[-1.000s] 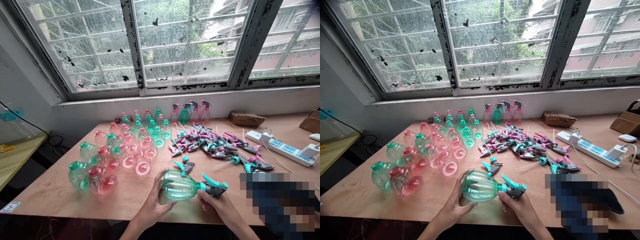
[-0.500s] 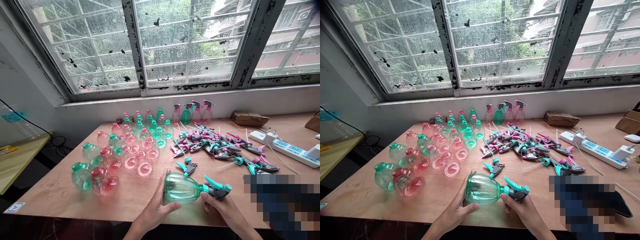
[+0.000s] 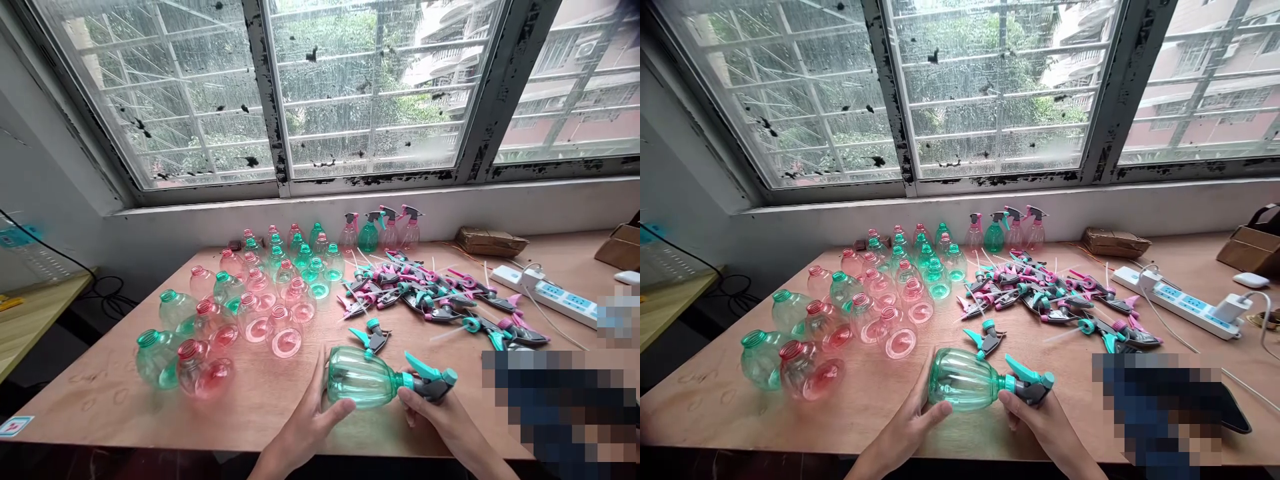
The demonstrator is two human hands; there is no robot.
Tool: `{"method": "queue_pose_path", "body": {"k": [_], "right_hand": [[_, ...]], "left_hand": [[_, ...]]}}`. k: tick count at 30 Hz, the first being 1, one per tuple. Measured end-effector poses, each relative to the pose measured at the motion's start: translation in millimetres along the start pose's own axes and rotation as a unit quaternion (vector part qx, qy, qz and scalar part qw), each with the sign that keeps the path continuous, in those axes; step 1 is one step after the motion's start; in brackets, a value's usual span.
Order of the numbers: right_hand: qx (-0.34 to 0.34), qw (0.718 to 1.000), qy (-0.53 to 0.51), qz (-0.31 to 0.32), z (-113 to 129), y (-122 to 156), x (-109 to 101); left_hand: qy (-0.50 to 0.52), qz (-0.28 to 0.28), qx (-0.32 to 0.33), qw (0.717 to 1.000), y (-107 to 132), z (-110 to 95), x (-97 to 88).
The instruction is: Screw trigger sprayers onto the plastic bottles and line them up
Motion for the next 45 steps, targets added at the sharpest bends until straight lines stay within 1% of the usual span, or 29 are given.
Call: {"method": "queue_pose_path", "body": {"k": [3,7,9,11,17,21,25,27,32,38,42,45], "right_hand": [[0.002,1.000,-0.004,0.003,-2,-1,-2],[0.003,1.000,-0.023,0.013,-3,-1,-2],[0.000,0.999,-0.035,0.014,-2,0,-1],[-0.001,0.999,-0.039,0.021,0,0,0],[-0.014,0.998,0.006,0.058,5,1,7],[-0.009,0.999,-0.014,0.043,5,1,5],[-0.014,0.998,-0.038,0.043,2,0,3],[-0.017,0.998,-0.036,0.051,1,-1,3],[-0.022,0.997,-0.007,0.068,3,-1,6],[-0.023,0.997,-0.007,0.070,4,-1,6],[-0.020,0.998,-0.027,0.054,0,-2,2],[-0.019,0.998,-0.026,0.053,1,-2,3]], "left_hand": [[-0.010,0.022,0.016,1.000,-1,-3,2.3],[0.021,0.017,0.052,0.998,-1,-7,3.2],[0.028,0.024,0.058,0.998,0,-7,6.0],[0.021,0.027,0.057,0.998,0,-7,7.9],[0.021,-0.015,0.038,0.999,-1,1,-1.0],[-0.052,-0.002,0.045,0.998,-1,3,-3.4],[-0.081,-0.002,0.053,0.995,-1,3,-3.5],[-0.079,-0.004,0.051,0.996,-2,3,-2.5],[-0.024,-0.003,0.023,0.999,-2,3,-0.8],[-0.058,0.001,0.034,0.998,-2,1,-3.2],[-0.093,0.001,0.035,0.995,-1,4,-3.8],[-0.091,0.010,0.029,0.995,0,4,-2.0]]}}
Point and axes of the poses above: each hand's wrist, its own y-axis away from the middle knuckle, its own x-axis out of the palm, z = x × y, the point moved 7 cm from there along -y, towards the middle knuckle, and after that the axes turned 4 degrees about x, right-handed, at the moved point
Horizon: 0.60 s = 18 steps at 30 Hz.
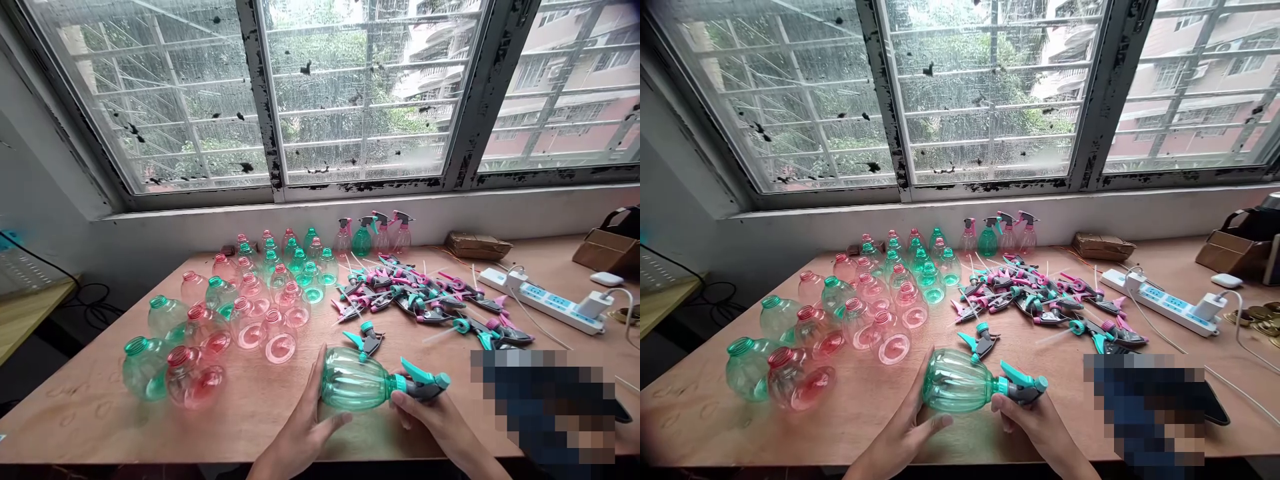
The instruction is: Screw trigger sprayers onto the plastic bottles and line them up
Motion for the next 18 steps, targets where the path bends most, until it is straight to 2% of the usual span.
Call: {"method": "queue_pose_path", "body": {"k": [6,11,15,18], "right_hand": [[0.004,1.000,0.013,0.000,5,2,4],[0.003,0.999,0.031,-0.007,2,1,1],[0.009,0.997,0.071,0.028,-3,-1,0],[-0.008,0.993,0.116,0.028,-3,-2,-2]], "left_hand": [[0.057,-0.011,-0.018,0.998,-1,-2,-0.8],[0.087,-0.006,0.006,0.996,-6,-9,0.6],[0.144,-0.015,0.023,0.989,-9,-13,1.1],[0.138,-0.021,0.033,0.990,-11,-17,-0.1]]}}
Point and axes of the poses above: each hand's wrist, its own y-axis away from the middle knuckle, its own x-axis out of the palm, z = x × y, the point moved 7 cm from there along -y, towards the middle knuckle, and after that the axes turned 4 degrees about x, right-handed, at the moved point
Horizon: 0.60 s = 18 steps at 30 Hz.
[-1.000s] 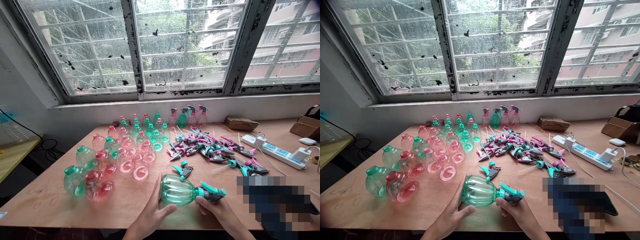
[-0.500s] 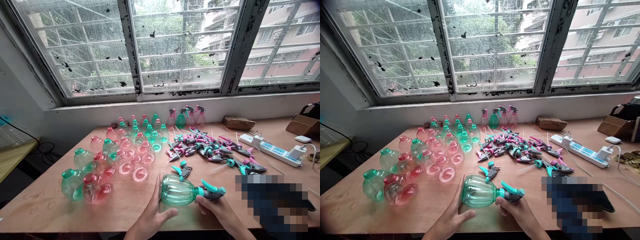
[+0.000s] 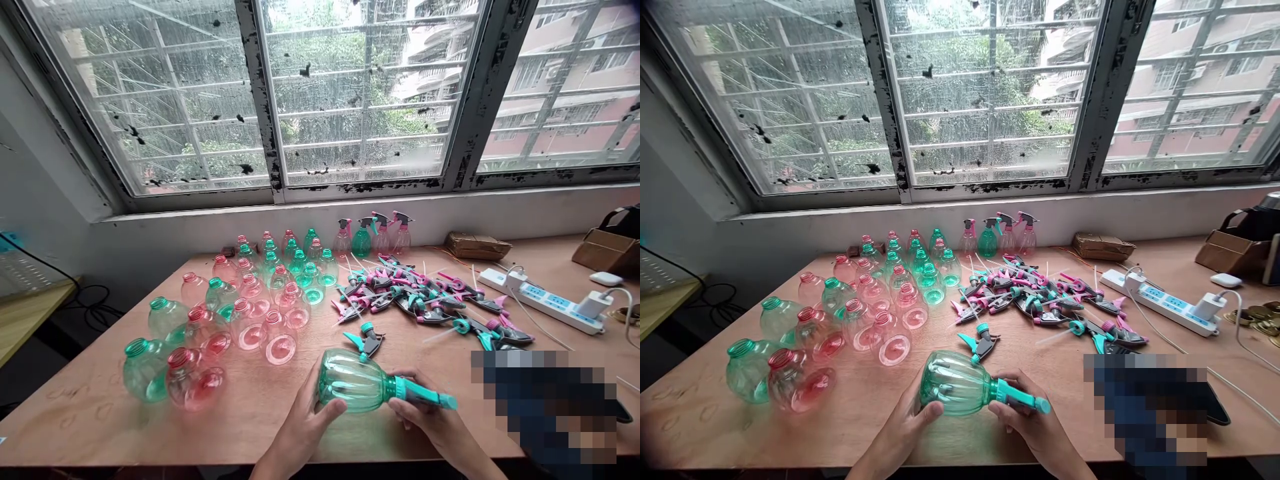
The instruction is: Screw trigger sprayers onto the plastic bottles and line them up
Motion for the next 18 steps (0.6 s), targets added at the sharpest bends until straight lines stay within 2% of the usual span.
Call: {"method": "queue_pose_path", "body": {"k": [5,11,18], "right_hand": [[-0.042,0.994,0.095,-0.020,6,3,-1],[-0.136,0.970,0.199,-0.027,27,12,5],[-0.221,0.956,0.160,-0.106,34,19,6]], "left_hand": [[-0.035,-0.012,0.000,0.999,-3,-7,-1.4],[-0.060,-0.019,-0.011,0.998,-3,-6,-4.1],[-0.076,-0.024,-0.023,0.997,-2,-4,-6.0]]}}
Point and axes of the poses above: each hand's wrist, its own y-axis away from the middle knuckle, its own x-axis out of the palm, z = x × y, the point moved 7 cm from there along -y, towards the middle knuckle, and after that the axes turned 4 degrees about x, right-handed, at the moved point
